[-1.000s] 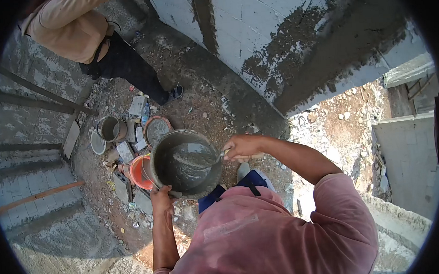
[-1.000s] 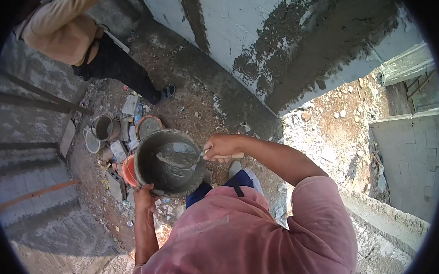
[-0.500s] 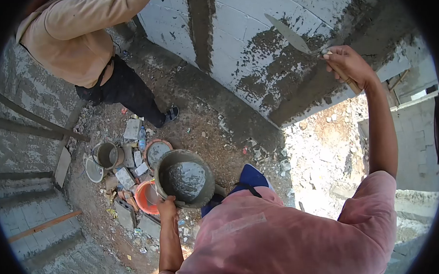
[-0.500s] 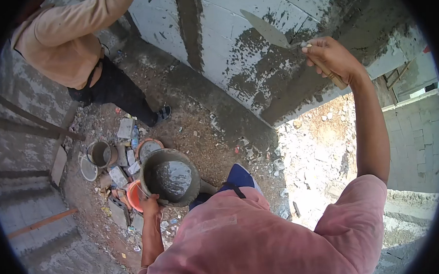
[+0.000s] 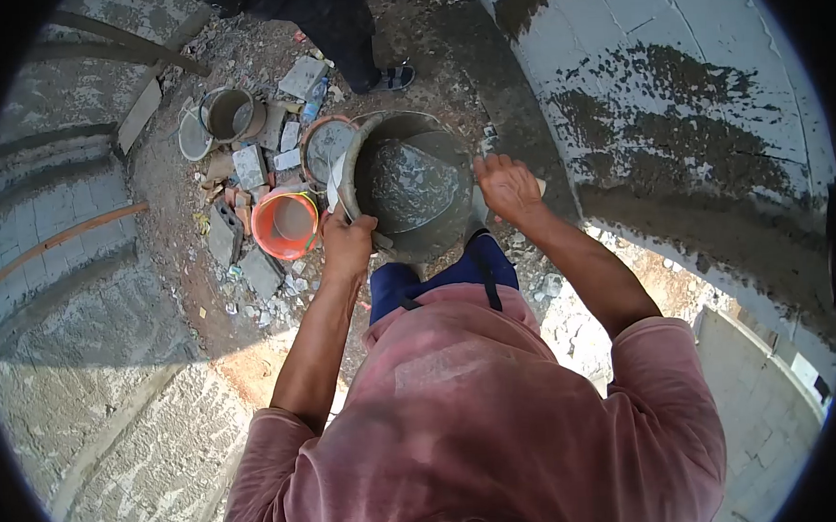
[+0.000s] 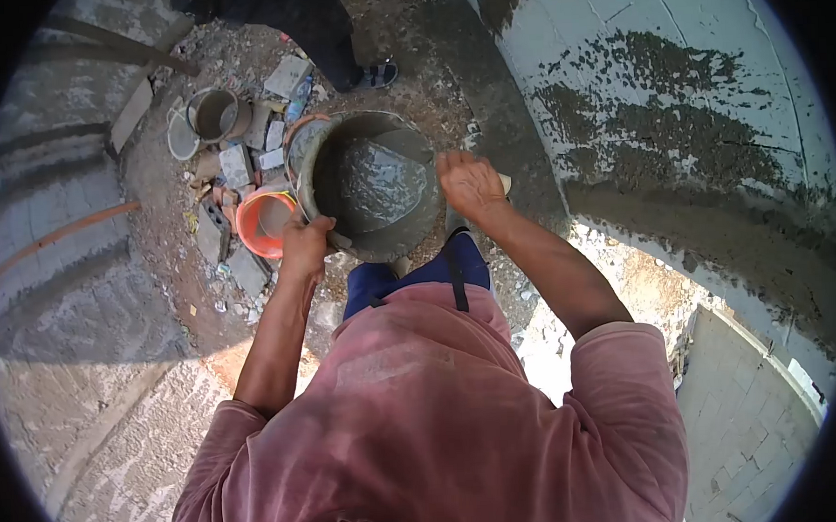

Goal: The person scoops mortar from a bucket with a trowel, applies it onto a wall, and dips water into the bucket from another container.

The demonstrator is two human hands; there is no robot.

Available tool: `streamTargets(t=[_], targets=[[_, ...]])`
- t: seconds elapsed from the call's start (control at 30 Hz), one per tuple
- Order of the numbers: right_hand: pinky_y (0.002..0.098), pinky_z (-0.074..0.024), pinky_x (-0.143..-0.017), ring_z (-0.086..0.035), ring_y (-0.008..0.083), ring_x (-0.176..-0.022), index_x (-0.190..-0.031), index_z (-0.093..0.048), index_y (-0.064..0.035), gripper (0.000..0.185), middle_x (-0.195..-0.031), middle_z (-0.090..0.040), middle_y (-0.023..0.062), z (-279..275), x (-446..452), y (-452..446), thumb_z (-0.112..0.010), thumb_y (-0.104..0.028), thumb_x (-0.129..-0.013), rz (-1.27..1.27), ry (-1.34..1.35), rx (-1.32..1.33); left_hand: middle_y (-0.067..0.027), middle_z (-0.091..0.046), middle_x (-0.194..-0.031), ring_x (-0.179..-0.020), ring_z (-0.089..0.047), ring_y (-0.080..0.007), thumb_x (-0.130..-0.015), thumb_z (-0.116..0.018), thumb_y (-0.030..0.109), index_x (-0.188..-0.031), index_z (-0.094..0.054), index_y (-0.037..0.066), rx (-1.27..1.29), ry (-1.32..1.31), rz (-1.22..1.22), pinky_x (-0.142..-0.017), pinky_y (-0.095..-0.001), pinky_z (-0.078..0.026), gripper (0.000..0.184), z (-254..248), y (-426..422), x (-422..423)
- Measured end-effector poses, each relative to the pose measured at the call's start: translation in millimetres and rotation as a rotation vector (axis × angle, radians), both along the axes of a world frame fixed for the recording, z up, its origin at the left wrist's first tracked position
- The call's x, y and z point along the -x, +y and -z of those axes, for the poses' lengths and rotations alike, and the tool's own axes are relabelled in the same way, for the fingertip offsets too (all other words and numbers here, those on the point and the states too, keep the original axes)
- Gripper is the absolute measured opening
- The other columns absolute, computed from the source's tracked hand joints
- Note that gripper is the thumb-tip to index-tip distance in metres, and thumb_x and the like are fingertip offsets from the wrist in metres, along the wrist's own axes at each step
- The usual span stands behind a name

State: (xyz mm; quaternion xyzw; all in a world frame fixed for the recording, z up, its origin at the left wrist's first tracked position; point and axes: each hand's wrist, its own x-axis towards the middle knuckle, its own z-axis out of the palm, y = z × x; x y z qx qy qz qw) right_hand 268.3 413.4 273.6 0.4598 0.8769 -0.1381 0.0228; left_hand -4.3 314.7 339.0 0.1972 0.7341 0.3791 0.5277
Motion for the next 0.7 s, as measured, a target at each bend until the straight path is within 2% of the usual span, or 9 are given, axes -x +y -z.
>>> streamTargets(t=[0.13,0.3,0.33,0.4,0.43,0.47,0.53,0.57,0.7], targets=[[0.048,-0.0542,-0.088,-0.068,0.039,-0.101,-0.112,-0.067,-0.0042,0.031,-0.107,-0.07,0.0211,-12.0,10.5,-1.2,-0.065,-0.021,-0.087,-0.018,0.081,0.484,-0.0117,-0.065,-0.101,-0.079,-0.069,-0.0243,-0.085,-0.054,-0.003,-0.128,-0.053,0.0,-0.047,-0.119,-0.062,-0.062,-0.0394,-0.063,0.043,-2.9,22.8,-23.4],[0.0476,-0.0524,-0.092,-0.066,0.0411,-0.104,-0.115,-0.068,-0.0056,0.036,-0.108,-0.07,0.0221,-45.3,-15.9,-0.3,-0.068,-0.027,-0.086,0.033,0.311,0.529,-0.0128,-0.067,-0.099,-0.078,-0.07,-0.0254,-0.087,-0.054,-0.002,-0.12,-0.056,-0.002,0.039,-0.103,-0.122,-0.066,-0.0405,-0.064,0.033,-23.5,17.4,-25.3],[0.0473,-0.0524,-0.092,-0.066,0.0414,-0.103,-0.114,-0.068,-0.0059,0.036,-0.107,-0.07,0.0227,-56.8,-23.1,8.0,-0.069,-0.028,-0.086,0.038,0.331,0.544,-0.0087,-0.067,-0.098,-0.073,-0.069,-0.0202,-0.084,-0.055,-0.002,-0.122,-0.059,0.004,0.019,-0.155,-0.167,-0.052,-0.0329,-0.06,0.039,-17.5,12.0,-24.3],[0.0478,-0.0518,-0.089,-0.066,0.0438,-0.1,-0.114,-0.067,-0.0029,0.039,-0.108,-0.069,0.0251,-79.6,-33.8,29.5,-0.07,-0.027,-0.085,-0.03,0.301,0.788,-0.0112,-0.068,-0.1,-0.077,-0.071,-0.0236,-0.083,-0.052,-0.004,-0.127,-0.056,0.002,0.002,-0.177,-0.21,-0.058,-0.0356,-0.064,0.044,-26.3,5.8,-25.2],[0.0462,-0.0542,-0.075,-0.069,0.037,-0.083,-0.111,-0.066,-0.0032,0.038,-0.1,-0.071,0.0201,-57.4,-43.8,30.7,-0.071,-0.031,-0.086,-0.076,0.404,0.722,-0.0121,-0.067,-0.101,-0.078,-0.071,-0.0256,-0.083,-0.051,-0.005,-0.126,-0.055,0.002,-0.032,-0.183,-0.286,-0.058,-0.0361,-0.064,0.044,-48.5,13.0,-38.1],[0.0444,-0.0541,-0.07,-0.068,0.0326,-0.079,-0.11,-0.066,-0.0035,0.036,-0.096,-0.07,0.0171,-54.9,-55.1,43.5,-0.071,-0.032,-0.087,0.067,0.456,0.975,-0.0177,-0.064,-0.111,-0.097,-0.069,-0.0333,-0.083,-0.05,-0.006,-0.129,-0.052,0.0,0.003,-0.182,-0.196,-0.076,-0.0488,-0.064,0.047,-35.1,2.6,-23.3],[0.0406,-0.0539,-0.061,-0.066,0.0238,-0.07,-0.108,-0.066,-0.0041,0.034,-0.089,-0.069,0.011,-49.9,-73.4,76.2,-0.071,-0.033,-0.09,0.339,0.572,1.493,-0.0158,-0.065,-0.106,-0.088,-0.07,-0.0311,-0.083,-0.051,-0.005,-0.124,-0.053,-0.001,0.037,-0.135,-0.189,-0.072,-0.0457,-0.065,0.042,-29.1,1.5,-18.0],[0.0334,-0.0512,-0.052,-0.061,0.014,-0.067,-0.106,-0.066,-0.0037,0.031,-0.083,-0.064,0.0051,-36.2,-93.3,98.4,-0.07,-0.032,-0.093,0.455,0.579,1.554,-0.0152,-0.065,-0.104,-0.085,-0.071,-0.0303,-0.082,-0.052,-0.004,-0.122,-0.054,-0.001,0.064,-0.101,-0.176,-0.07,-0.0442,-0.065,0.04,-24.3,-0.3,-13.3],[0.0241,-0.0516,-0.047,-0.06,0.0117,-0.06,-0.115,-0.061,0.0021,0.03,-0.077,-0.062,0.0065,-124.8,-206.2,210.0,-0.066,-0.022,-0.097,1.124,1.052,0.721,-0.0126,-0.065,-0.093,-0.071,-0.07,-0.0265,-0.081,-0.054,-0.003,-0.112,-0.057,-0.002,0.165,-0.003,-0.177,-0.057,-0.0377,-0.064,0.03,-10.7,-1.2,-3.0]])
